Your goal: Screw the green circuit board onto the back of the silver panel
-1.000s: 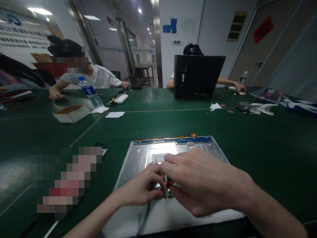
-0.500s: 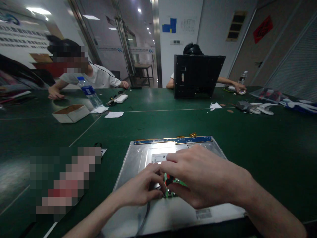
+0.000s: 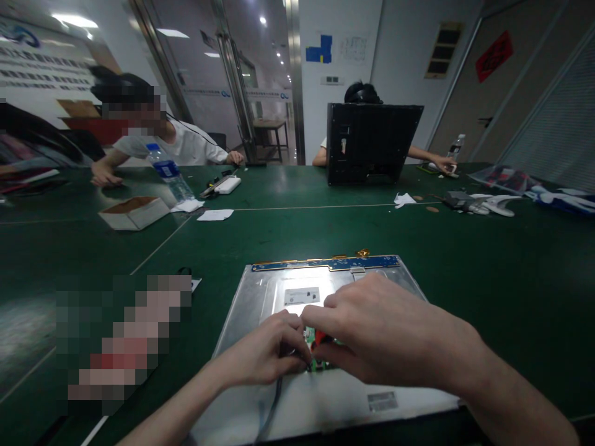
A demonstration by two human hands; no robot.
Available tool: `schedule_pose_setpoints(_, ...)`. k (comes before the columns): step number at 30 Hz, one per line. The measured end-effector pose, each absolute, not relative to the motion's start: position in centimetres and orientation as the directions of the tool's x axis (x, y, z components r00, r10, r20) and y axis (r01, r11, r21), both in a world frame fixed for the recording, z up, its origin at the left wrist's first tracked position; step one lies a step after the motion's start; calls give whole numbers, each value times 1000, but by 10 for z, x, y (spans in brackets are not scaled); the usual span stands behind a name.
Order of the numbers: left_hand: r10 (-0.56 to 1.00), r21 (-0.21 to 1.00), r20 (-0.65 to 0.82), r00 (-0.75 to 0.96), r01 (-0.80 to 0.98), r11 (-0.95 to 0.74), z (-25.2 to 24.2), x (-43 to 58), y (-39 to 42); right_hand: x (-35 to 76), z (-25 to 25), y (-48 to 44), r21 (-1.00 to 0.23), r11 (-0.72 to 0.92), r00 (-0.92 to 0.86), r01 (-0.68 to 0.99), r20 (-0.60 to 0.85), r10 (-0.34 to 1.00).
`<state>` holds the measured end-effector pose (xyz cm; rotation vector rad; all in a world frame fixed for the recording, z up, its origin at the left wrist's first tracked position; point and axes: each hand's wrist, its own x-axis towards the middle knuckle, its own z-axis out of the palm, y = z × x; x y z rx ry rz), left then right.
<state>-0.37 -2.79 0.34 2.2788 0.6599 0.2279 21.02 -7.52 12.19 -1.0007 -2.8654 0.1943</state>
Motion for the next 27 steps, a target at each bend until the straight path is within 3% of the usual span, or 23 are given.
schedule_pose_setpoints(11, 540, 724, -71, 839, 416, -551, 3, -6, -28, 210, 124, -76, -137, 814, -807, 565, 115, 579)
schedule_pose_setpoints(27, 557, 718, -101, 825, 448, -533, 5, -7, -28, 211, 125, -75, -198, 811, -818, 550, 67, 571)
